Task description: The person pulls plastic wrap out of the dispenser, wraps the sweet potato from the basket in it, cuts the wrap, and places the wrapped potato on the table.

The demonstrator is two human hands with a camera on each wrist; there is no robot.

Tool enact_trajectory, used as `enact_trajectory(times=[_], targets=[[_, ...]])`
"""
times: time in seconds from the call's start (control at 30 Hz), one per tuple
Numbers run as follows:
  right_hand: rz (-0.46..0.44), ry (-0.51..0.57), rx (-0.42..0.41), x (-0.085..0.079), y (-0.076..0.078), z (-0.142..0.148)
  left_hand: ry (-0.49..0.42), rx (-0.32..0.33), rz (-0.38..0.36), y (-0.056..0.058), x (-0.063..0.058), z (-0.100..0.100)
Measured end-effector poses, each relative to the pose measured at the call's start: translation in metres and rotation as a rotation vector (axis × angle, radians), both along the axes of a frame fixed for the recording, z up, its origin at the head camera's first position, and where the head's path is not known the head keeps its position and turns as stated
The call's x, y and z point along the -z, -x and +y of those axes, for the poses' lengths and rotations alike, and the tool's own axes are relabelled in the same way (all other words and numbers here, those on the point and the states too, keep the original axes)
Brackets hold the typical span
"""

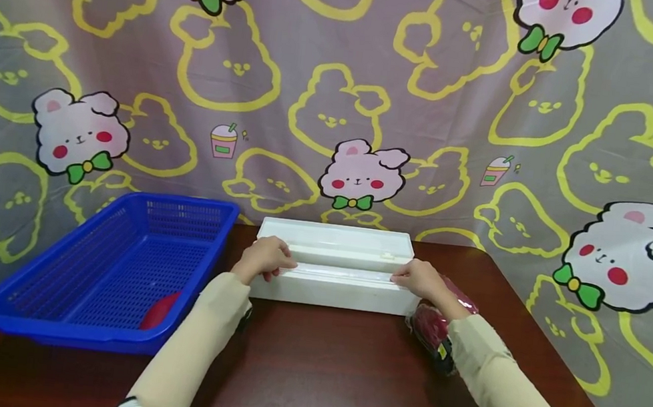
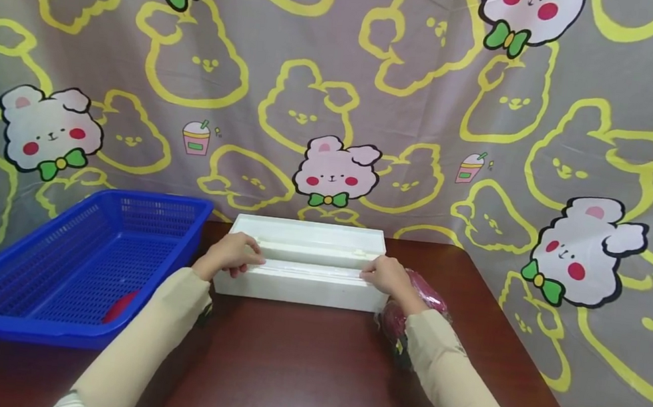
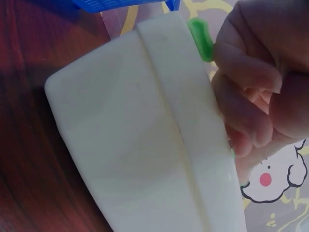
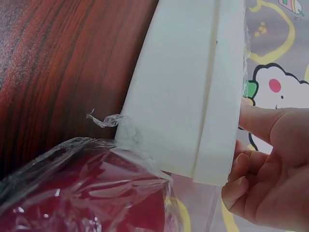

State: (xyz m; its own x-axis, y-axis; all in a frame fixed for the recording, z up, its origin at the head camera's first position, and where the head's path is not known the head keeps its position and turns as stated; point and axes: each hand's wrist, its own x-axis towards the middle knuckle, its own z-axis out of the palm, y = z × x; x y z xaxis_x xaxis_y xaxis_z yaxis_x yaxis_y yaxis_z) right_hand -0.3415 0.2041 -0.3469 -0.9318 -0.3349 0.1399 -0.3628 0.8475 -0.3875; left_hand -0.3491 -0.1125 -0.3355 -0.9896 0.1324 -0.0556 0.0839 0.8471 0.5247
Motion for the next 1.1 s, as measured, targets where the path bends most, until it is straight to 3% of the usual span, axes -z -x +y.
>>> enact_trajectory(times=[0.23,0.33,0.47,0.63,0.77,0.87,0.93,1.0,1.1], targets=[[-0.039,0.019,0.034,0.002,0.000,-0.002,-0.009,0.119,0.030,0.004,0.004,0.001],[-0.023,0.025,0.031,0.001,0.000,-0.002,0.013,0.130,0.034,0.005,0.004,-0.001],[0.014,0.046,0.028,-0.001,0.002,0.000,0.086,0.095,0.065,0.006,0.003,0.001],[0.024,0.088,0.055,-0.002,0.003,0.000,0.204,0.034,0.238,0.006,0.004,0.008],[0.057,0.096,0.097,-0.001,0.004,-0.001,0.240,-0.003,0.364,0.005,0.007,0.011],[0.086,0.105,0.138,0.002,0.006,-0.003,0.225,-0.028,0.379,0.005,0.007,0.013],[0.058,0.149,0.170,0.004,0.007,-0.005,0.184,-0.043,0.351,0.005,0.007,0.014],[-0.009,0.229,0.198,0.005,0.009,-0.007,0.098,-0.061,0.288,0.005,0.006,0.014],[-0.126,0.366,0.236,0.006,0.010,-0.009,-0.107,-0.107,0.162,0.005,0.006,0.014]])
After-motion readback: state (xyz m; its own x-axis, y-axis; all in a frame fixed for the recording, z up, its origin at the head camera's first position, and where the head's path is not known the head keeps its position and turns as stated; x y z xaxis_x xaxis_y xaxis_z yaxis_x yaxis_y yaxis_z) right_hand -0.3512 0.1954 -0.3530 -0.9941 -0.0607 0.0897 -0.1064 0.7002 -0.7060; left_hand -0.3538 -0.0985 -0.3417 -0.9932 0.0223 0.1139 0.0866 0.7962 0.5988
